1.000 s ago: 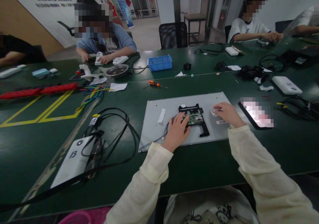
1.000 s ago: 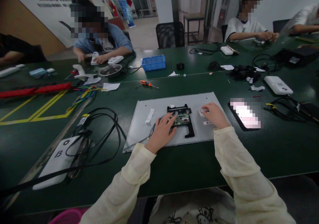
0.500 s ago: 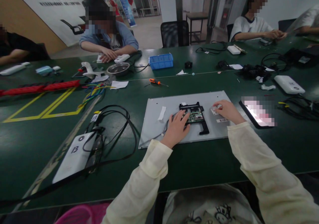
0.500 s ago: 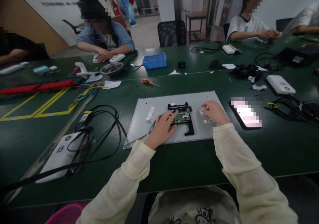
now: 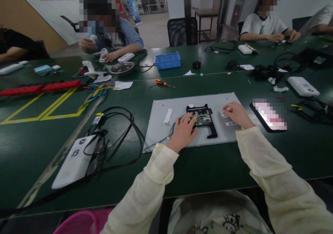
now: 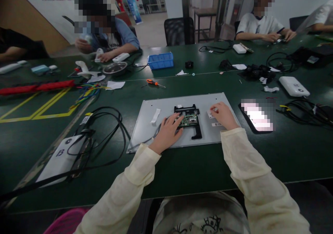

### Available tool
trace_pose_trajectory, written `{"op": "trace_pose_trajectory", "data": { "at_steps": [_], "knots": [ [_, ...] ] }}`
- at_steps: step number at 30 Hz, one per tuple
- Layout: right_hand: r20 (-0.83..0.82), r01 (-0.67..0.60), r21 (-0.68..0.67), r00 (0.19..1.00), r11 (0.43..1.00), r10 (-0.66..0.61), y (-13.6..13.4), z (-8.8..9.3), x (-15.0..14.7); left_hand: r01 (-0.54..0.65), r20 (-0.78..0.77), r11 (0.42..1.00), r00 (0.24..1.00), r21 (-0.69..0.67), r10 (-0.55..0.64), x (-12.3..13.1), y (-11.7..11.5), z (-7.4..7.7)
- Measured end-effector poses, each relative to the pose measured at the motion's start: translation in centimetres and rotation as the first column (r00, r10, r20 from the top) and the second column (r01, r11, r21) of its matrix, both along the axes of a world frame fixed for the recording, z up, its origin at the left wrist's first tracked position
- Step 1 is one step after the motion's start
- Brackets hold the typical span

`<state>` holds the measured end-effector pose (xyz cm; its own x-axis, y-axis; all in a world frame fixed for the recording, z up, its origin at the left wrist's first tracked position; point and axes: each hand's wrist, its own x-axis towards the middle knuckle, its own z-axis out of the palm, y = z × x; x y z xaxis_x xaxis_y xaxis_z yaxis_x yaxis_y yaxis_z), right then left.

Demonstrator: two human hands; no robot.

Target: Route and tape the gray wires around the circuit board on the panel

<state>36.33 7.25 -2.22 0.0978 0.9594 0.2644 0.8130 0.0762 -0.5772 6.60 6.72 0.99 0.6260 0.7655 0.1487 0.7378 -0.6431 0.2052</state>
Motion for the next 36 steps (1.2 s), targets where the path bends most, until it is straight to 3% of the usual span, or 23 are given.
{"op": "trace_pose_trajectory", "data": {
  "at_steps": [2,6,8,17,23,36],
  "knots": [
    [-0.095,-0.012,-0.027,0.995,1.0,0.01,-0.3,0.5,-0.6,0.005,-0.001,1.0,1.0,0.0,-0.005,0.0,0.0,0.0],
    [-0.358,-0.202,-0.158,0.924,0.967,0.134,-1.0,1.3,-2.3,0.006,-0.004,1.0,1.0,0.006,-0.006,0.1,0.0,0.0],
    [-0.389,-0.254,-0.17,0.905,0.952,0.172,-1.3,1.4,-3.1,0.004,-0.004,1.0,1.0,0.013,-0.004,0.1,0.0,0.0],
    [-0.253,-0.231,-0.079,0.946,0.97,0.204,-1.2,0.8,-4.2,0.004,-0.018,1.0,1.0,0.02,-0.004,0.1,0.0,-0.1],
    [-0.065,-0.201,-0.016,0.978,0.979,0.2,-1.5,0.7,-4.7,0.005,-0.014,0.999,1.0,0.033,-0.004,0.1,0.0,-0.2],
    [0.026,-0.193,-0.011,0.981,0.981,0.193,-2.2,1.4,-5.6,0.007,-0.021,0.999,1.0,0.041,-0.006,0.1,0.1,-0.4]
  ]
}}
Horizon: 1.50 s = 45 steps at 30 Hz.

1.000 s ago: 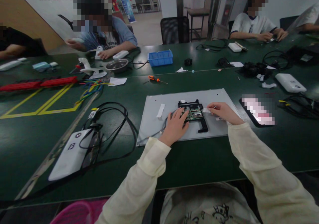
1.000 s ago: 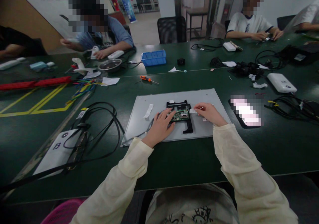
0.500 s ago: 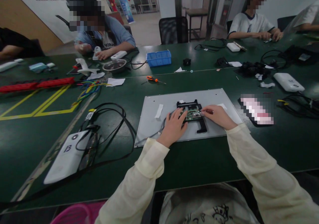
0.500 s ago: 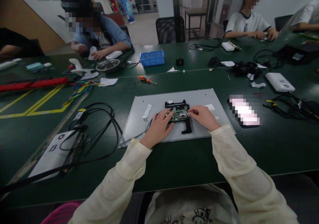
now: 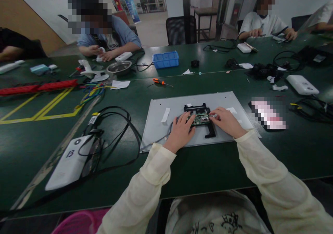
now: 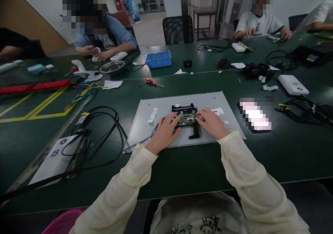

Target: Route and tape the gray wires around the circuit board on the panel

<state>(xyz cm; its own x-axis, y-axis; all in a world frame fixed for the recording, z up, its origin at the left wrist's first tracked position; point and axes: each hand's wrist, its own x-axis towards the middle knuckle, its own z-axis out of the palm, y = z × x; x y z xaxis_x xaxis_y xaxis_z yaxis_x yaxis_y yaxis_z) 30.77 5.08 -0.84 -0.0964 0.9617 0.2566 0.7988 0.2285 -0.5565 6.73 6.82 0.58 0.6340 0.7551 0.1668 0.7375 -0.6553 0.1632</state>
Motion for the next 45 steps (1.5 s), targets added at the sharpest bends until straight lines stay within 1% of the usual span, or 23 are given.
{"op": "trace_pose_trajectory", "data": {
  "at_steps": [4,7,9,11,13,15,18,20,22,25,27,30,33,39,45],
  "knots": [
    [-0.039,0.018,0.055,0.999,0.998,-0.016,0.0,0.3,-0.1,-0.004,-0.012,1.0,1.0,0.013,0.004,0.1,-0.1,0.6],
    [-0.042,0.014,0.079,0.999,0.997,-0.011,-0.1,0.5,-0.1,0.015,0.01,0.996,1.0,0.09,-0.016,-0.4,0.5,1.6],
    [-0.01,0.003,0.08,1.0,0.997,-0.002,-0.3,0.7,-0.3,-0.036,0.067,0.99,0.997,0.138,0.027,-1.2,1.5,2.3],
    [0.044,-0.005,0.079,0.999,0.997,0.002,-0.5,0.8,-0.4,-0.151,0.153,0.979,0.98,0.14,0.129,-2.5,2.9,2.5],
    [0.098,-0.011,0.084,0.995,0.996,0.002,-0.7,1.0,-0.6,-0.263,0.248,0.959,0.941,0.105,0.231,-4.0,4.4,2.2],
    [0.125,-0.02,0.089,0.992,0.996,0.009,-0.8,1.2,-0.7,-0.328,0.317,0.943,0.901,0.053,0.296,-5.4,5.7,1.5],
    [0.126,-0.04,0.088,0.992,0.995,0.029,-1.0,1.3,-0.7,-0.373,0.352,0.927,0.864,-0.032,0.36,-6.6,6.8,0.2],
    [0.127,-0.05,0.086,0.991,0.995,0.038,-0.9,1.2,-0.8,-0.361,0.342,0.93,0.867,-0.072,0.362,-6.8,7.0,-0.4],
    [0.136,-0.057,0.085,0.99,0.995,0.045,-0.9,1.1,-0.9,-0.325,0.324,0.942,0.885,-0.08,0.333,-6.7,7.0,-0.6],
    [0.147,-0.08,0.076,0.987,0.994,0.068,-1.0,1.0,-1.0,-0.257,0.291,0.963,0.918,-0.08,0.269,-6.4,6.8,-0.7],
    [0.153,-0.09,0.08,0.985,0.993,0.077,-1.0,1.0,-1.2,-0.228,0.266,0.969,0.932,-0.098,0.246,-6.4,6.8,-0.7],
    [0.162,-0.087,0.103,0.984,0.991,0.07,-1.2,1.1,-1.4,-0.233,0.247,0.964,0.934,-0.131,0.259,-6.4,7.0,-0.7],
    [0.158,-0.08,0.141,0.986,0.987,0.058,-1.3,1.2,-1.4,-0.241,0.262,0.959,0.926,-0.148,0.272,-6.5,7.1,-0.7],
    [0.157,-0.074,0.195,0.987,0.978,0.044,-1.5,1.4,-1.5,-0.186,0.339,0.971,0.913,-0.15,0.227,-6.5,7.1,-0.9],
    [0.166,-0.107,0.207,0.983,0.972,0.073,-1.6,1.5,-1.8,-0.252,0.34,0.964,0.902,-0.088,0.267,-6.1,6.9,-0.8]
  ]
}}
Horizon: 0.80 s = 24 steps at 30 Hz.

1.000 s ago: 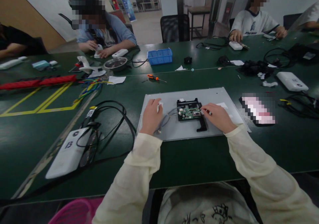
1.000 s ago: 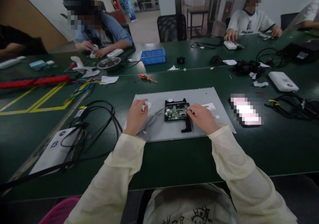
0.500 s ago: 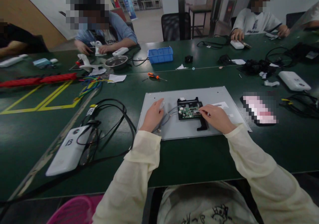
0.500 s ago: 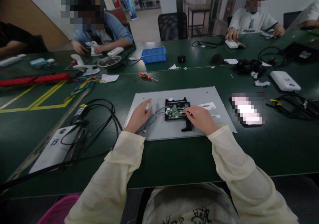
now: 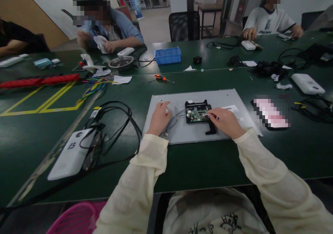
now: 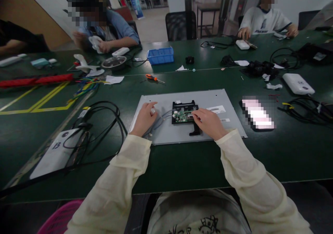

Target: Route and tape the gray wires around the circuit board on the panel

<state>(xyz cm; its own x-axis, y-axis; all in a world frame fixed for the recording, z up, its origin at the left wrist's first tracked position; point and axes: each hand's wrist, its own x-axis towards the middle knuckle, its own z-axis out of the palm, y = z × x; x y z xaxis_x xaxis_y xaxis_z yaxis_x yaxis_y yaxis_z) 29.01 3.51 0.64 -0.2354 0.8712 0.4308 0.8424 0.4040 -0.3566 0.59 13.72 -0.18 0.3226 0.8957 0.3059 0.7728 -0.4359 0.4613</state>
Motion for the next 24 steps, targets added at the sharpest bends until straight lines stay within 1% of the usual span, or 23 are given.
{"op": "trace_pose_trajectory", "data": {
  "at_steps": [5,12,15,18,20,21,23,24],
  "knots": [
    [0.014,-0.004,0.017,1.0,1.0,0.004,-0.2,0.1,-0.2,-0.021,-0.032,0.999,0.999,0.029,0.021,0.0,0.1,0.2],
    [0.0,-0.022,0.028,1.0,0.999,0.022,-0.3,0.2,-0.3,-0.048,-0.01,0.996,0.999,0.07,0.048,-0.3,0.4,0.3],
    [-0.029,-0.025,0.068,0.999,0.997,0.027,-0.2,0.1,-0.3,-0.075,0.026,0.993,0.997,0.092,0.073,-0.5,0.4,0.9],
    [-0.071,-0.029,0.127,0.997,0.992,0.038,-0.1,0.1,-0.2,-0.128,0.131,0.987,0.985,0.101,0.115,-0.9,0.2,2.3],
    [-0.094,-0.03,0.166,0.995,0.986,0.046,-0.1,0.1,-0.2,-0.124,0.243,0.992,0.963,0.031,0.113,-1.2,0.1,3.3],
    [-0.105,-0.028,0.184,0.993,0.983,0.048,-0.1,0.1,-0.3,-0.09,0.303,0.996,0.948,-0.028,0.094,-1.4,0.0,3.8],
    [-0.119,-0.03,0.208,0.991,0.978,0.056,-0.1,0.3,-0.6,0.034,0.396,0.987,0.918,-0.156,0.031,-1.8,-0.3,4.6],
    [-0.122,-0.04,0.214,0.99,0.976,0.067,-0.2,0.4,-0.8,0.105,0.417,0.971,0.909,-0.216,-0.006,-2.0,-0.5,4.9]
  ]
}}
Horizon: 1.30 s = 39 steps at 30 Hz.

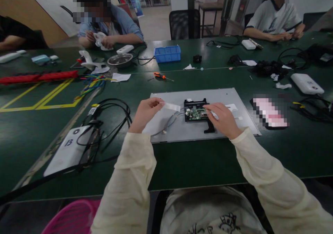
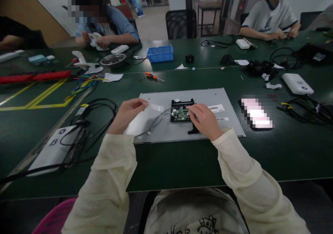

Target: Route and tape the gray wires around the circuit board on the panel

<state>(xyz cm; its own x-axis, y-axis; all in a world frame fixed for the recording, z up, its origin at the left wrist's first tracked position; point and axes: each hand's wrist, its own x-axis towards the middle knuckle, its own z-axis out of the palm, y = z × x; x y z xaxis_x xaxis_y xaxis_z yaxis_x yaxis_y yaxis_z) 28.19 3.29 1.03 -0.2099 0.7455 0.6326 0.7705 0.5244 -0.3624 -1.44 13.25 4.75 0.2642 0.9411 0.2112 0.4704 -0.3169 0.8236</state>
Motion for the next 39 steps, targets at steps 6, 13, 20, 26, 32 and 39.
{"op": "trace_pose_trajectory", "data": {
  "at_steps": [6,13,20,26,32,39],
  "knots": [
    [0.104,-0.2,-0.092,0.972,0.975,0.209,-1.1,0.9,-3.2,0.251,-0.157,0.935,0.943,-0.25,-0.295,-0.7,-0.4,0.0],
    [0.345,-0.362,-0.247,0.834,0.899,0.431,-1.7,0.1,-6.9,0.235,-0.444,0.961,0.853,-0.145,-0.275,-0.3,0.5,-2.0],
    [0.395,-0.343,-0.266,0.814,0.901,0.426,-1.7,-0.7,-7.2,0.122,-0.454,0.981,0.89,0.153,-0.04,0.8,-0.2,-1.3],
    [0.396,-0.324,-0.253,0.825,0.912,0.403,-1.8,-0.7,-7.5,0.351,-0.516,0.936,0.803,0.007,-0.297,1.5,-1.3,-0.5],
    [0.384,-0.316,-0.256,0.834,0.913,0.397,-1.8,-0.7,-7.6,0.407,-0.598,0.91,0.71,-0.081,-0.371,1.5,-0.9,-2.2],
    [0.383,-0.34,-0.255,0.824,0.905,0.417,-2.1,-0.6,-7.4,0.436,-0.651,0.9,0.682,-0.005,-0.334,1.5,-0.6,-2.5]
  ]
}}
